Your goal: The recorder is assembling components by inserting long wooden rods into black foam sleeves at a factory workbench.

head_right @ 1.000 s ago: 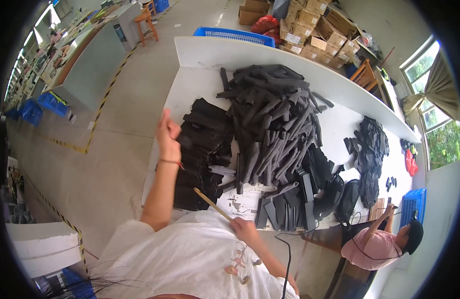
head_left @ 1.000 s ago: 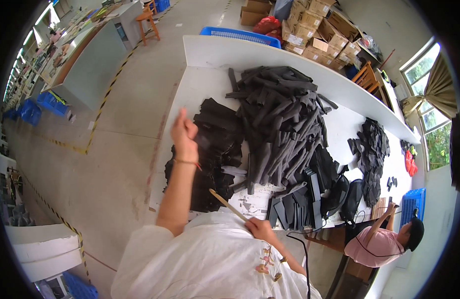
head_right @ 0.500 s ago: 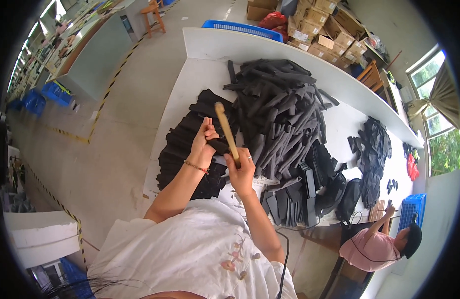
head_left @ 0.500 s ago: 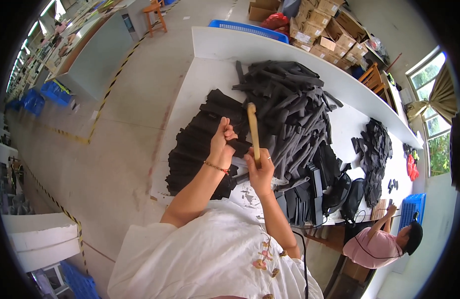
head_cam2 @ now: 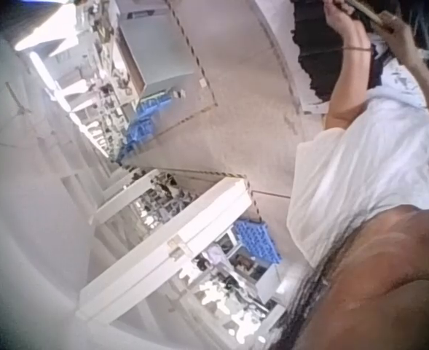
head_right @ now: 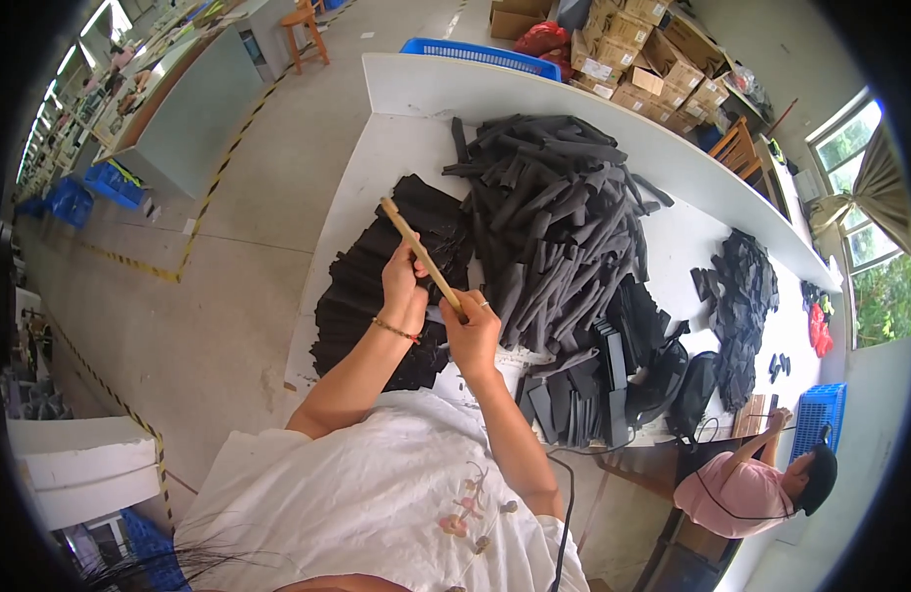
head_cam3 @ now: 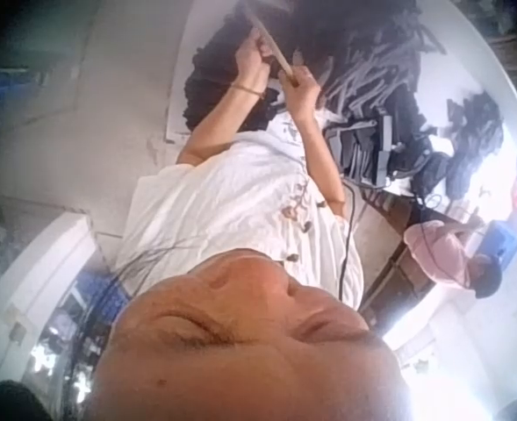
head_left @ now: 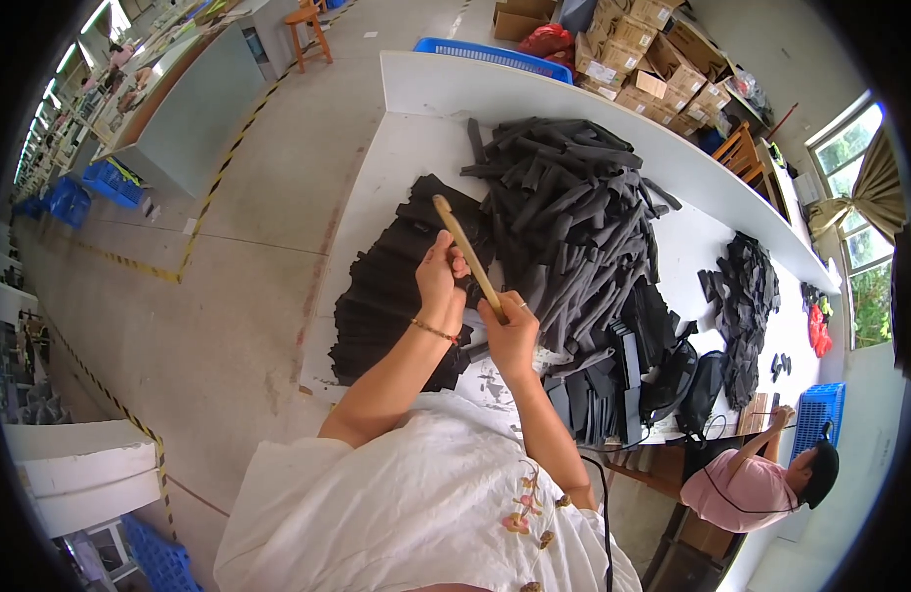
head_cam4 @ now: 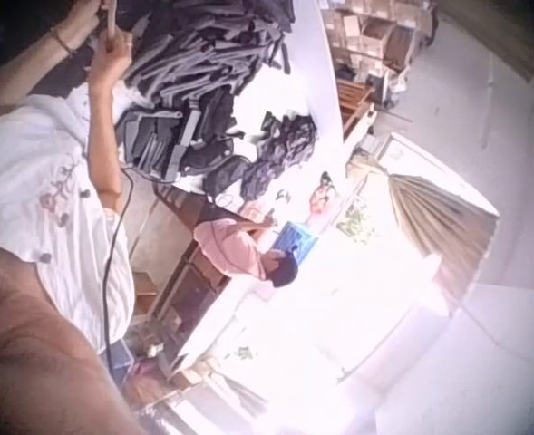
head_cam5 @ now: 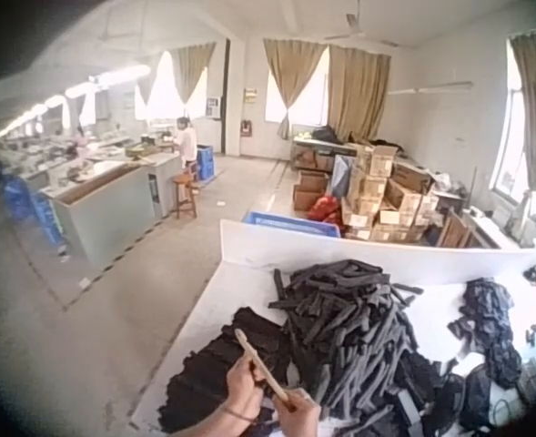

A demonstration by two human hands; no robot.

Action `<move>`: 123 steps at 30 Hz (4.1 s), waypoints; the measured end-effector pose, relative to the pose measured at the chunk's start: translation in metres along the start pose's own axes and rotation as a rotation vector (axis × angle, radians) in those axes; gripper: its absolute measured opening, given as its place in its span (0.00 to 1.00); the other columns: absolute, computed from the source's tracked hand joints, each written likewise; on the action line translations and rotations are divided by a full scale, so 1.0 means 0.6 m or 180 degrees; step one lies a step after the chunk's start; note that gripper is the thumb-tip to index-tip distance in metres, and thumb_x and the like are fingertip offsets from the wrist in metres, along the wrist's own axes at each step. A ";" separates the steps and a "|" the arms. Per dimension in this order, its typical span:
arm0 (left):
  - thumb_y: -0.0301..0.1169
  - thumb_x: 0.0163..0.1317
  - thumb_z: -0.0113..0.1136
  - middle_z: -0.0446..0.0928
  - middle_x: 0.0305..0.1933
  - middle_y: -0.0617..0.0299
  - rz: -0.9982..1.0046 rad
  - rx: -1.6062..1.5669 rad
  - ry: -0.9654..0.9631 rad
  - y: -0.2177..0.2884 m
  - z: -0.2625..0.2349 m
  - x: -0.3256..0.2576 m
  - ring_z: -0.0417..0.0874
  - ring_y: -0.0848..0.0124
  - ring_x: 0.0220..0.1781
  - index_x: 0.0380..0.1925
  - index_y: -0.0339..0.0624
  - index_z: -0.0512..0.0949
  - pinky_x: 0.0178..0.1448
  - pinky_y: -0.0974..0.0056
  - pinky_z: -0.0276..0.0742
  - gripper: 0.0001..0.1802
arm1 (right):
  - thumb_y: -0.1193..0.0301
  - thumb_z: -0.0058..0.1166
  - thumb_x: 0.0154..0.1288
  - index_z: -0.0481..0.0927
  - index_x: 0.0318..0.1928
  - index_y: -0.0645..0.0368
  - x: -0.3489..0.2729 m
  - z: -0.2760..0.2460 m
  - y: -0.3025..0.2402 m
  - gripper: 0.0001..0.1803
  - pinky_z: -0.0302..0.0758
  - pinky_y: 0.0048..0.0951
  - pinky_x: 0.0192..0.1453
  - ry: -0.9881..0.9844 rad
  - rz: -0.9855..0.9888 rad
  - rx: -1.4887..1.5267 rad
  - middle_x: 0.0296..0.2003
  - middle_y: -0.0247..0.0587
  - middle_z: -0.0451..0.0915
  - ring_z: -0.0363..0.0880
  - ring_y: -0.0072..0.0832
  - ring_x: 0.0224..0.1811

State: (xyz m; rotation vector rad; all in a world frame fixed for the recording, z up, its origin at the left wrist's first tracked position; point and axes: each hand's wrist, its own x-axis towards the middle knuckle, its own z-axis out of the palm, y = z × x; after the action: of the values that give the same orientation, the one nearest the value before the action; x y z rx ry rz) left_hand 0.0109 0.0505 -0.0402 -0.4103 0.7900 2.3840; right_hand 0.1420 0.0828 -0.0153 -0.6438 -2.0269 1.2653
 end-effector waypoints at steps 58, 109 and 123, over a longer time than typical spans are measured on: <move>0.28 0.62 0.62 0.77 0.34 0.68 0.1534 0.2857 -0.2509 0.035 0.054 -0.110 0.76 0.81 0.34 0.44 0.38 0.74 0.40 0.75 0.73 0.12 | 0.61 0.52 0.70 0.72 0.28 0.55 0.098 -0.183 -0.063 0.14 0.55 0.17 0.17 -0.0251 0.1603 0.1028 0.16 0.21 0.63 0.58 0.11 0.14; 0.32 0.57 0.64 0.81 0.41 0.64 0.1144 0.5570 -0.2887 0.049 -0.004 0.391 0.75 0.63 0.53 0.33 0.43 0.82 0.63 0.60 0.64 0.07 | 0.73 0.58 0.60 0.83 0.42 0.55 0.270 -0.204 0.169 0.09 0.74 0.32 0.34 -0.0569 -0.0068 -0.1838 0.27 0.38 0.76 0.78 0.36 0.31; 0.31 0.54 0.65 0.82 0.40 0.64 0.1894 0.5154 -0.3659 0.020 0.048 0.181 0.73 0.56 0.59 0.29 0.43 0.83 0.64 0.55 0.65 0.05 | 0.73 0.57 0.60 0.78 0.48 0.58 0.173 -0.087 0.138 0.15 0.75 0.34 0.33 -0.0952 -0.0506 -0.1189 0.31 0.41 0.77 0.79 0.36 0.31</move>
State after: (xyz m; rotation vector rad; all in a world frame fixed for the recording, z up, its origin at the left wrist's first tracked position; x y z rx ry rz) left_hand -0.0840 0.1079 -0.0614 1.7572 1.8454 1.1419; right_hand 0.1173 0.2201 -0.0460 -0.4656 -2.5410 0.9402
